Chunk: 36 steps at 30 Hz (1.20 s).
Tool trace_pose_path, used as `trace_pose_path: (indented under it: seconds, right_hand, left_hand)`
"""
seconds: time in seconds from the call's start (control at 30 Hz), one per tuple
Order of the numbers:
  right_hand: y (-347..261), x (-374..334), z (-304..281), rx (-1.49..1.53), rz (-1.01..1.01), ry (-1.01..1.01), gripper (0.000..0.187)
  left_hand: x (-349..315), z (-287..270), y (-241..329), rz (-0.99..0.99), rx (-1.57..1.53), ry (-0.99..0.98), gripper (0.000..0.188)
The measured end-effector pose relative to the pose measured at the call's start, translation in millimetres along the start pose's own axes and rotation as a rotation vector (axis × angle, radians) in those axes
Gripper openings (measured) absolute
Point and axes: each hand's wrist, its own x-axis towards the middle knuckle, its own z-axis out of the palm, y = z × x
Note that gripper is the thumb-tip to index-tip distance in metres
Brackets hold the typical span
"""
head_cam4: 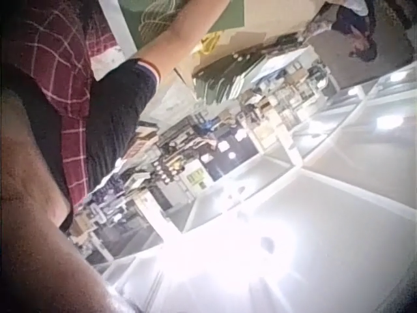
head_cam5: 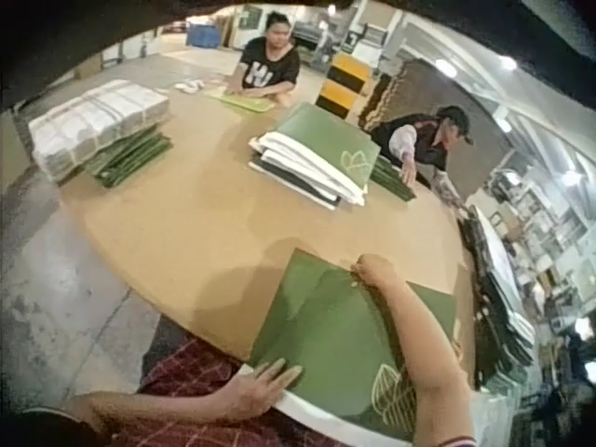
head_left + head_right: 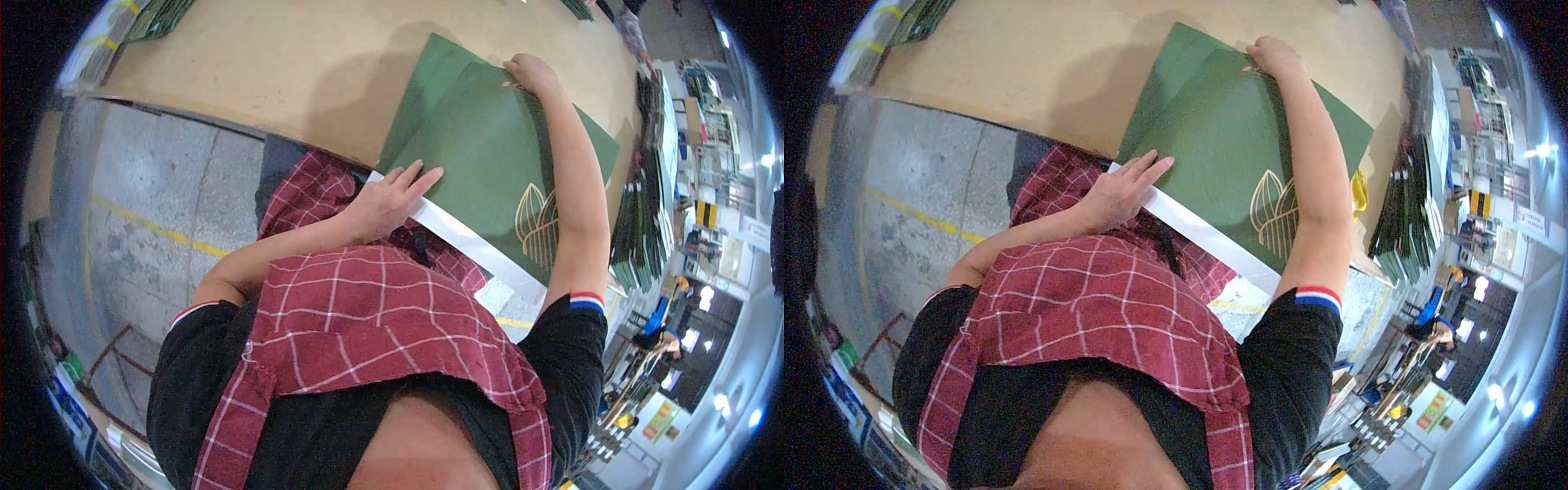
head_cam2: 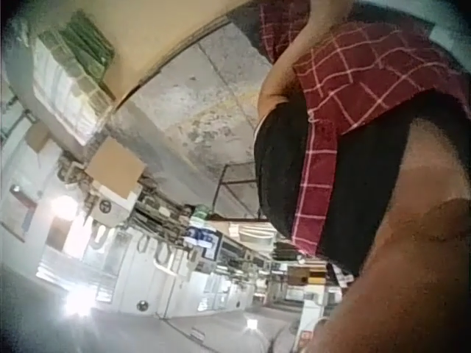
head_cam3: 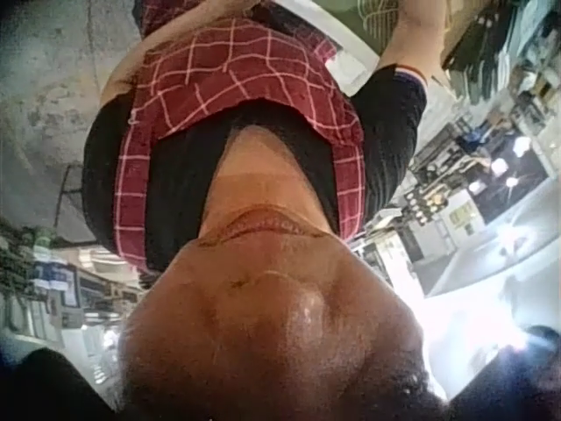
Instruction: Gluing and folding paper components for packaging folders.
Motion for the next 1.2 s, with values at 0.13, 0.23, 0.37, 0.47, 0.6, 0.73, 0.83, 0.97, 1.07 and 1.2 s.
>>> trace_pose_path:
  seconds: [0.13, 0.23, 0.37, 0.47, 0.6, 0.73, 0.83, 0.97, 1.07, 1.2]
  right_hand:
    - [-36.3, -37.0, 2.6, 0.440, 0.078, 0.231, 0.035]
    - [-45.9, -36.8, 27.2, 0.620, 0.059, 0.259, 0.031]
    - [-66.9, -29.8, 42.5, 0.228, -0.452, 0.546, 0.028]
    - [-71.4, -23.8, 40.4, 0.321, -0.536, 0.533, 0.028]
    - [-88.8, -19.1, 36.9, 0.342, -0.315, 0.406, 0.031]
    - [-96.0, -20.9, 36.3, 0.183, -0.156, 0.283, 0.038]
    - [-96.3, -21.5, 27.1, 0.189, -0.137, 0.265, 0.040]
    - [-90.0, -21.9, 14.9, 0.262, -0.281, 0.218, 0.044]
    - [-86.9, -6.1, 26.1, 0.155, -0.444, 0.276, 0.044]
    - [-116.4, -1.2, 30.7, -0.059, -0.598, 0.656, 0.037]
  left_hand:
    - [-12.3, -8.2, -8.8, -0.082, -0.184, 0.066, 0.064]
    - [-17.8, -1.0, -12.5, 0.011, -0.117, 0.098, 0.062]
    - [-23.0, -1.5, -15.5, 0.020, -0.058, 0.066, 0.060]
    - [-25.4, -4.6, -17.8, 0.014, -0.023, 0.132, 0.059]
    - [-34.4, -5.6, -25.5, 0.061, 0.126, 0.180, 0.057]
    - [-34.4, -11.0, -26.9, -0.089, 0.139, 0.192, 0.055]
    - [-35.8, -12.5, -24.8, -0.132, 0.153, 0.099, 0.057]
    - [-32.5, -8.7, -20.5, -0.147, -0.202, 0.135, 0.054]
    - [-30.1, -14.1, -22.5, -0.226, -0.417, 0.105, 0.052]
    - [-36.9, -12.0, -38.6, -0.252, -0.561, 0.252, 0.045]
